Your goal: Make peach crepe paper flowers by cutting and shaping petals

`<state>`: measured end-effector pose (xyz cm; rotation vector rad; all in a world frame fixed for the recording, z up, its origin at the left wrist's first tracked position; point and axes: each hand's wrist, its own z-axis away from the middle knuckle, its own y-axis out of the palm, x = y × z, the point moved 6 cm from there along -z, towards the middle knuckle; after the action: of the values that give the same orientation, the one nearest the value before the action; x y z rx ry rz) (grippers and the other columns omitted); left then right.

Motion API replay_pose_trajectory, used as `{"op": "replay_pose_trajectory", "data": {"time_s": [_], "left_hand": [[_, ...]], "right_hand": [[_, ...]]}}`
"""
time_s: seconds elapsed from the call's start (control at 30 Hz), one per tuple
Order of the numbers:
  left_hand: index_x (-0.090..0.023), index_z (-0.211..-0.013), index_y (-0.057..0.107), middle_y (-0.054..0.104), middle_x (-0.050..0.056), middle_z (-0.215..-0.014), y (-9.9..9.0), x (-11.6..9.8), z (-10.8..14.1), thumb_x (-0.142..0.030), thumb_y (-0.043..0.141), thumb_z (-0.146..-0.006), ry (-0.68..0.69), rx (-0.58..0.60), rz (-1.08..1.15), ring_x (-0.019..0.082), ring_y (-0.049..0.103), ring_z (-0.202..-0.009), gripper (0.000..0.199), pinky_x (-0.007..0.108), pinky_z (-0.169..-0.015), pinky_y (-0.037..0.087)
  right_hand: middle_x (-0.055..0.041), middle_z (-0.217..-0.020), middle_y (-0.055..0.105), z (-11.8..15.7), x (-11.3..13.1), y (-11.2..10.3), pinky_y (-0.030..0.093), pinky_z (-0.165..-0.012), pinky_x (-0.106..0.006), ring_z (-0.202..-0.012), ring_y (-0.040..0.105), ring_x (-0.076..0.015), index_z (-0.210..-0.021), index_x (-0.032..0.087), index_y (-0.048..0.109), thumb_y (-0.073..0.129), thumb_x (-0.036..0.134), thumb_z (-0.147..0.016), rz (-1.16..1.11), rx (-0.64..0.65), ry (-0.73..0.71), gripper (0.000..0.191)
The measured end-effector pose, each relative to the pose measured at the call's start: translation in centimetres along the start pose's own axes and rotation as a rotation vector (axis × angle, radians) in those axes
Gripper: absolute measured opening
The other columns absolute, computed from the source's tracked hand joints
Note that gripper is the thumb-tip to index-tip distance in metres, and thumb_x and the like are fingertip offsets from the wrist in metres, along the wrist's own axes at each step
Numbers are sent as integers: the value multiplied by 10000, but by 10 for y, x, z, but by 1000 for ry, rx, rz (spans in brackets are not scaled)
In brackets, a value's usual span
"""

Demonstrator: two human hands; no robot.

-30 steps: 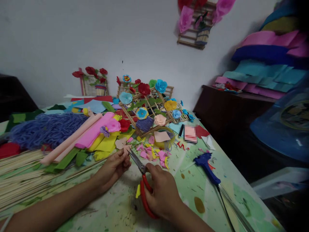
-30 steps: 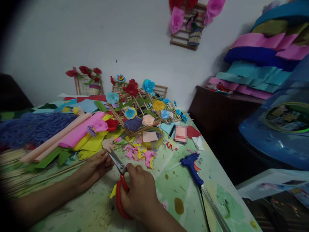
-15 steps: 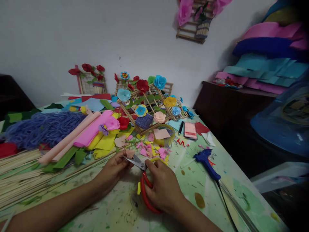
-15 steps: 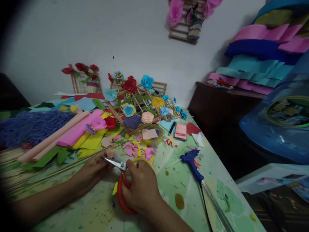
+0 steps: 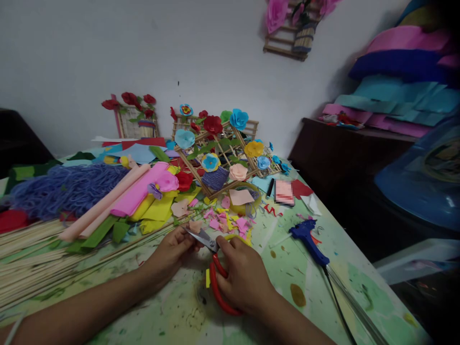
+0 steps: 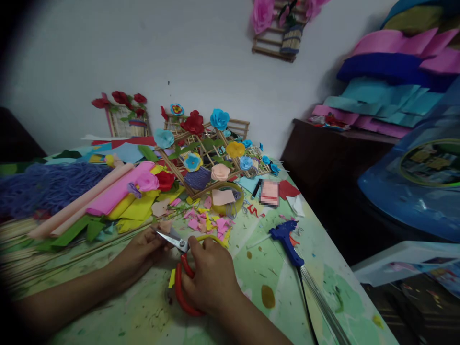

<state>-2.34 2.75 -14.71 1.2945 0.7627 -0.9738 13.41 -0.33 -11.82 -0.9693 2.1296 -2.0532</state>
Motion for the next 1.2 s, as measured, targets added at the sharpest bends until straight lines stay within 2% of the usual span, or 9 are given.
{"op": "replay_pose_trajectory", "data": {"time_s": [0.37, 0.7, 1.0, 1.2], "left_hand": [[-163, -695, 649, 578, -32, -596, 6, -3, 1, -408, 877, -530, -4, 57, 12, 84, 477, -573, 373, 175, -594, 424], [-159, -665, 648, 566, -24, -585, 3, -2, -1, -400, 845, -596, 30, 109, -10, 88, 465, -570, 319, 173, -578, 415], [-159, -644, 637, 567, -21, -563, 2, -3, -2, -390, 855, -582, 33, 104, -8, 96, 480, -566, 323, 183, -573, 416], [-152, -727, 676, 587, -10, -571, -1, -4, -3, -383, 860, -574, 21, 92, -41, 97, 485, -558, 332, 183, -546, 399]], "right_hand": [[-72, -988, 584, 0, 2, 0, 417, -738, -311, -860, 563, -216, -1286, 231, 464, 512, 318, -791, -4, 39, -3, 505], [-73, -996, 602, 0, 2, 1, 423, -744, -302, -865, 576, -213, -1271, 214, 479, 528, 309, -786, -19, 49, -4, 497], [-76, -991, 613, -1, 3, 0, 429, -741, -304, -867, 591, -218, -1269, 205, 491, 532, 310, -790, -13, 60, 5, 492], [-72, -981, 627, 0, 4, -1, 426, -731, -298, -854, 598, -216, -1256, 204, 502, 539, 310, -787, -14, 78, 9, 483]]}}
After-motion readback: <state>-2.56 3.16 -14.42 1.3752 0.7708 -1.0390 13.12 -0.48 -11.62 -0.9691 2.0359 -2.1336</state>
